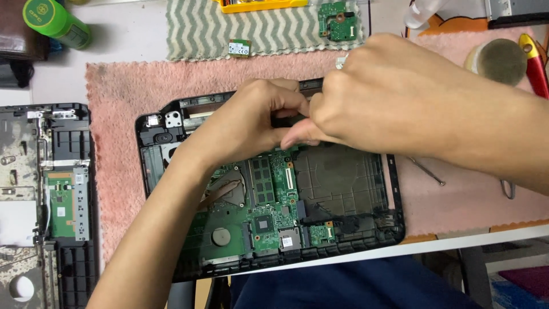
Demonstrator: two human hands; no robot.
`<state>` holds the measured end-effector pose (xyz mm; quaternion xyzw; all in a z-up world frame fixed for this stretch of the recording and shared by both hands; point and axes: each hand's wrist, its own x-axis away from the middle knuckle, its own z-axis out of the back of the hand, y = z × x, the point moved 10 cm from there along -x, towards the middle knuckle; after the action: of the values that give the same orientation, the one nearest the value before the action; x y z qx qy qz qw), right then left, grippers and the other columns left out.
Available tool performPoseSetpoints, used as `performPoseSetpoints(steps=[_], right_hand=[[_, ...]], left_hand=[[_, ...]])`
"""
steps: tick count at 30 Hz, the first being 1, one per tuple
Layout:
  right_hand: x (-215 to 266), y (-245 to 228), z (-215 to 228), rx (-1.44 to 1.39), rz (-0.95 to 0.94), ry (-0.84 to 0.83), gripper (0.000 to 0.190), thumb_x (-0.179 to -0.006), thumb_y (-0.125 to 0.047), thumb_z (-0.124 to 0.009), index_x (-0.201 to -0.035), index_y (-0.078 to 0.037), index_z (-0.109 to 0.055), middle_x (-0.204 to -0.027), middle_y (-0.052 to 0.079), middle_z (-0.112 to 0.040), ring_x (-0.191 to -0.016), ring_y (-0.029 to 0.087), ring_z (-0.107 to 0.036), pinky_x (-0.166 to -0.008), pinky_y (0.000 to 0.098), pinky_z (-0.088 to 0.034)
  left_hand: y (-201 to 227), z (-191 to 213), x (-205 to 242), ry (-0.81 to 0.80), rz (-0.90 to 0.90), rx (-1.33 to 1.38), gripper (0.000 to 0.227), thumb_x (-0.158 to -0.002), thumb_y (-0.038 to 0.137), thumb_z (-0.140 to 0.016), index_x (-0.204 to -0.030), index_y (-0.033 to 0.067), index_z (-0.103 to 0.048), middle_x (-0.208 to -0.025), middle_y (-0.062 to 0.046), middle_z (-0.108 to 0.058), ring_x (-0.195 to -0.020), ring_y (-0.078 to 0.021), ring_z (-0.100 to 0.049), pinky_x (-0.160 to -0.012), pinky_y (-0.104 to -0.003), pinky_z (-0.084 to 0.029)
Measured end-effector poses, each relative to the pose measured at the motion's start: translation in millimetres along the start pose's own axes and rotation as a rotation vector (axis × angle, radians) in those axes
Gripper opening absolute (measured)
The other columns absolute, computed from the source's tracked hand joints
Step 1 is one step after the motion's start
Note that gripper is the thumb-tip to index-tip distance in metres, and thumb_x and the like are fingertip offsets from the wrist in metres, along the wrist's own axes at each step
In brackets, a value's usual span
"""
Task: The person assembles a laptop by first securing a component on the motherboard with a screwdriver. They then pick up the motherboard, place it into the laptop chassis, and secure it with screws using the screwdriver.
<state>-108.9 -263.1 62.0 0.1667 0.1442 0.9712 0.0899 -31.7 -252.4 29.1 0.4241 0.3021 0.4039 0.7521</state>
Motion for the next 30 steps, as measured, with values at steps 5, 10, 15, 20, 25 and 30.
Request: performPoseSetpoints(steps=[5,10,15,20,25,30], right_hand=[[13,0,30,-0.118,0.046,-0.056,0.03,-0.106,-0.051,-0.055,-0.099,-0.025,-0.066,-0.087,0.001,-0.069,-0.07,0.034,-0.077,-0.059,0.0513,-0.057],[8,-7,5,-0.079,0.084,-0.08,0.026,-0.096,0.01,-0.072,-0.102,-0.014,-0.064,-0.083,0.006,-0.066,-0.057,0.033,-0.07,-0.048,0.0503,-0.053],[3,7,25,-0.016,0.001,0.108,0.086,-0.128,-0.083,-0.059,-0.07,-0.021,-0.071,-0.068,-0.003,-0.071,-0.06,0.029,-0.076,-0.05,0.0461,-0.051],[11,4,35,-0.15,0.04,0.008,0.015,-0.101,-0.012,-0.071,-0.105,-0.025,-0.065,-0.094,-0.002,-0.071,-0.071,0.034,-0.077,-0.066,0.054,-0.062],[2,3,32,0.007,0.004,0.043,0.075,-0.138,-0.051,-0.059,-0.07,-0.021,-0.072,-0.06,0.003,-0.07,-0.062,0.034,-0.078,-0.05,0.0477,-0.055],[10,15,45,-0.134,-0.053,-0.109,0.034,-0.1,-0.017,-0.071,-0.131,-0.028,-0.06,-0.093,0.006,-0.067,-0.069,0.041,-0.08,-0.052,0.0581,-0.06]], left_hand=[[0,-1,1,-0.024,-0.02,-0.001,0.021,-0.101,0.027,-0.091,-0.101,0.0082,-0.081,-0.096,0.001,-0.08,-0.089,-0.0118,-0.07,-0.076,-0.031,-0.055],[7,-1,2,-0.038,-0.075,-0.015,0.015,-0.105,0.022,-0.089,-0.108,0.0079,-0.084,-0.1,-0.004,-0.078,-0.091,-0.0167,-0.073,-0.08,-0.033,-0.056],[-1,4,7,0.008,0.051,-0.032,0.025,-0.107,0.032,-0.091,-0.096,0.0132,-0.078,-0.079,0.005,-0.047,-0.074,-0.0122,-0.037,-0.065,-0.031,-0.03],[7,3,6,-0.003,-0.045,-0.029,0.026,-0.101,0.03,-0.091,-0.109,0.0077,-0.08,-0.104,-0.002,-0.082,-0.096,-0.0148,-0.074,-0.085,-0.032,-0.056],[3,0,3,-0.011,-0.013,-0.017,0.022,-0.101,0.027,-0.093,-0.104,0.0102,-0.079,-0.096,0.001,-0.08,-0.091,-0.0119,-0.067,-0.08,-0.031,-0.051],[-7,-3,2,-0.03,0.072,-0.054,0.027,-0.104,0.03,-0.095,-0.098,0.0161,-0.072,-0.081,0.01,-0.063,-0.08,-0.0057,-0.05,-0.074,-0.028,-0.046]])
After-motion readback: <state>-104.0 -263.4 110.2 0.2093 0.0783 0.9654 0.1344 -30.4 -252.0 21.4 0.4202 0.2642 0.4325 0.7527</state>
